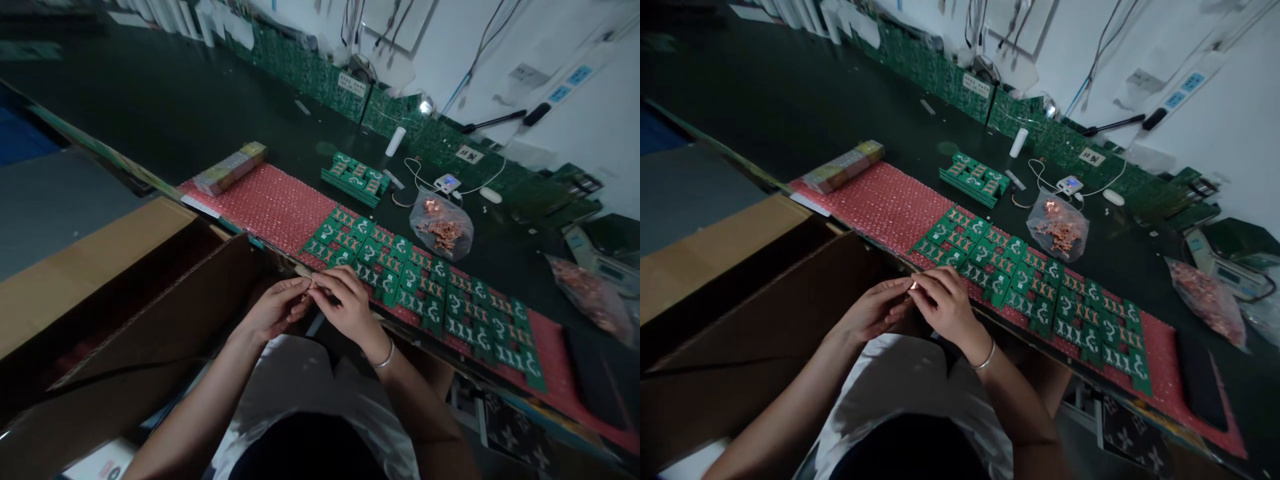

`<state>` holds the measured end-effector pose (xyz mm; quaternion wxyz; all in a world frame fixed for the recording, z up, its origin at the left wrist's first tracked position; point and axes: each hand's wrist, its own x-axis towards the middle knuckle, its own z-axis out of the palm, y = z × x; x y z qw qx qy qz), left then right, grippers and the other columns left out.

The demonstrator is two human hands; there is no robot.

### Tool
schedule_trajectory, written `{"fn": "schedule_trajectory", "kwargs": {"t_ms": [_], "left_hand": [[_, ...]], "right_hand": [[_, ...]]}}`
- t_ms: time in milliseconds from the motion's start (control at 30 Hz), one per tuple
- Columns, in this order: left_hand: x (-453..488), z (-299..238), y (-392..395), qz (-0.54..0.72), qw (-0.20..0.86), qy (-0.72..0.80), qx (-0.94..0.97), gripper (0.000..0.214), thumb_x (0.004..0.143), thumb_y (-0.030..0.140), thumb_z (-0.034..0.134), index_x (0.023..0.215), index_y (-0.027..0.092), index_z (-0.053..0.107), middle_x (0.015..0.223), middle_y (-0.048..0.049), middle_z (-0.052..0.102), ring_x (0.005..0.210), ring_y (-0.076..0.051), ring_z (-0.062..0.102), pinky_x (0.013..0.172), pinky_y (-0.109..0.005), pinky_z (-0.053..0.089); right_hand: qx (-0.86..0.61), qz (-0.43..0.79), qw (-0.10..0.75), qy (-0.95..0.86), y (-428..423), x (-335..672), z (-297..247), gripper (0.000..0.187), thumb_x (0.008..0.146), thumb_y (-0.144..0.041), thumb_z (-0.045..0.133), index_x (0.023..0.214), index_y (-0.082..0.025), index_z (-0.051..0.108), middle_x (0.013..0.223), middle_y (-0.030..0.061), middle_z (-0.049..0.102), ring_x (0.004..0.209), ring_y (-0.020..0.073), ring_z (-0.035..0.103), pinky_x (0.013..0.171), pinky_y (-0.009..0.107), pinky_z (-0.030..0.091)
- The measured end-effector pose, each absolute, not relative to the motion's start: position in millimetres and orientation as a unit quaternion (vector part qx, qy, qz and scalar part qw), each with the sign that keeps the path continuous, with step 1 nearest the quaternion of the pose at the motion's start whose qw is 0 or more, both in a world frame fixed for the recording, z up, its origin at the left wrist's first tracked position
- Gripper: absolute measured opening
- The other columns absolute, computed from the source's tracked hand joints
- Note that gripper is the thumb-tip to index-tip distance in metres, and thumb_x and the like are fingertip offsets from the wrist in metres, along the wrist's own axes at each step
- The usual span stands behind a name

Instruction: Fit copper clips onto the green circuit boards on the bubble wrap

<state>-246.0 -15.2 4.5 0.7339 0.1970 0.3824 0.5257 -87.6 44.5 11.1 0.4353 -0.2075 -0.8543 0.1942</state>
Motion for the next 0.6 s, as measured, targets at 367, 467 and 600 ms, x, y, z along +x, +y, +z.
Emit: {"fn": "schedule_trajectory", "kwargs": {"t_ms": [367,467,600], "left_hand": [[-251,3,-7,0.552,0.593,0.506,0.295,0.043,0.063,0.053,0.084,0.07,0.013,0.07,0.049,0.0041,0.047,0.043,-0.004,0.034,0.04,-0.017,0.025],[-254,8,-7,0.542,0.577,0.522,0.319,0.043,0.064,0.055,0.083,0.07,0.014,0.071,0.05,0.0042,0.046,0.044,-0.005,0.032,0.04,-0.018,0.022],[-256,9,-6,0.559,0.546,0.531,0.328,0.041,0.07,0.055,0.077,0.07,0.014,0.071,0.049,0.0032,0.045,0.045,-0.006,0.033,0.042,-0.019,0.024]], "right_hand": [[-0.207,0.156,0.374,-0.89,52,-87,14,0.014,0.094,-0.019,0.061,0.103,-0.021,0.072,0.102,0.0046,0.072,0.1,0.0184,0.059,0.092,0.036,0.056],[-0.199,0.151,0.355,-0.901,54,-90,15,0.014,0.094,-0.019,0.06,0.102,-0.021,0.071,0.105,0.0055,0.072,0.103,0.0185,0.059,0.094,0.037,0.055],[-0.212,0.161,0.354,-0.897,61,-97,14,0.012,0.094,-0.02,0.06,0.098,-0.021,0.07,0.098,0.0043,0.072,0.097,0.0178,0.06,0.093,0.036,0.054]]}}
